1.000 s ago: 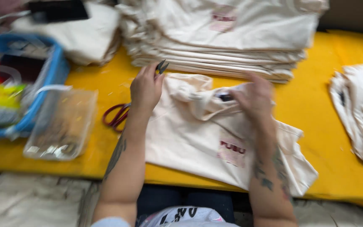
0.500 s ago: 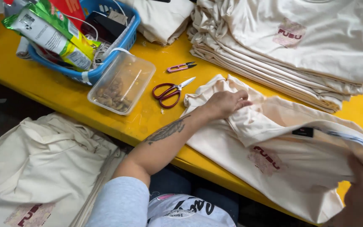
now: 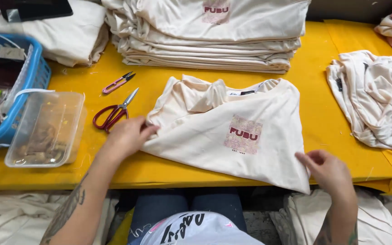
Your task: The person is inspecting t-shirts and using scissors to trim loose threads before folding them.
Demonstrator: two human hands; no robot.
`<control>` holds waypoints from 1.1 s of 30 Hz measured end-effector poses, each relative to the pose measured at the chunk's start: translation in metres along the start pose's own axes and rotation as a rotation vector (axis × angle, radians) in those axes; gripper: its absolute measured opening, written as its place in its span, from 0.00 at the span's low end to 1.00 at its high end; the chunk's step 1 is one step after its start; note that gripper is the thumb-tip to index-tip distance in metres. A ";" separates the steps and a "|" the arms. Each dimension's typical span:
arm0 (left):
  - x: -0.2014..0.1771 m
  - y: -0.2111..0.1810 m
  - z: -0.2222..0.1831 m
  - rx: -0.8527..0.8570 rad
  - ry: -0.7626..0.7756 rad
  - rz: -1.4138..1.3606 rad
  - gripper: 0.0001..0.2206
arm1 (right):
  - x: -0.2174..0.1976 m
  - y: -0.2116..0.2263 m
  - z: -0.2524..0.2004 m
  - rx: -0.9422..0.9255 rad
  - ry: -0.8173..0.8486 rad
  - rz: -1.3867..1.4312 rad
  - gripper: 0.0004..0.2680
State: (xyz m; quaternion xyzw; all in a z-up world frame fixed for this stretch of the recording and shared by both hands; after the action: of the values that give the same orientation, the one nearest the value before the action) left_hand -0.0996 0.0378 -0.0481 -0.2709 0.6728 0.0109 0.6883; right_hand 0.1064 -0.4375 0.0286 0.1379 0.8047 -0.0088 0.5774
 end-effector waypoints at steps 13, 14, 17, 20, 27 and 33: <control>-0.090 0.047 -0.189 0.208 -0.585 0.166 0.12 | 0.073 0.141 -0.072 -1.370 -0.485 0.373 0.09; -0.096 0.060 -0.205 0.116 -0.631 0.140 0.11 | 0.081 0.177 -0.110 -1.566 -0.353 0.424 0.11; -0.063 0.117 -0.232 -0.018 -0.771 0.221 0.07 | 0.124 0.260 -0.210 -1.981 -0.256 0.467 0.10; -0.044 0.144 -0.245 -0.056 -0.787 0.181 0.07 | 0.152 0.328 -0.278 -2.285 -0.310 0.335 0.16; -0.014 0.153 -0.242 -0.118 -0.837 0.017 0.09 | 0.214 0.399 -0.304 -2.510 -0.291 0.219 0.08; -0.029 0.141 -0.233 -0.026 -0.944 0.057 0.07 | 0.199 0.408 -0.306 -2.424 0.059 0.231 0.07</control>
State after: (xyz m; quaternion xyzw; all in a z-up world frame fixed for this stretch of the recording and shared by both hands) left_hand -0.3701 0.0774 -0.0595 -0.2262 0.2932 0.1602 0.9150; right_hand -0.1418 0.0499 0.0043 -0.4197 0.2875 0.8029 0.3108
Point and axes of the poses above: each hand's wrist, its own z-axis towards the middle knuckle, its own x-axis out of the palm, y = z × x, the point moved 2 cm from there along z, towards the middle knuckle, and after that the axes turned 9 degrees about x, right-handed, at the moved point
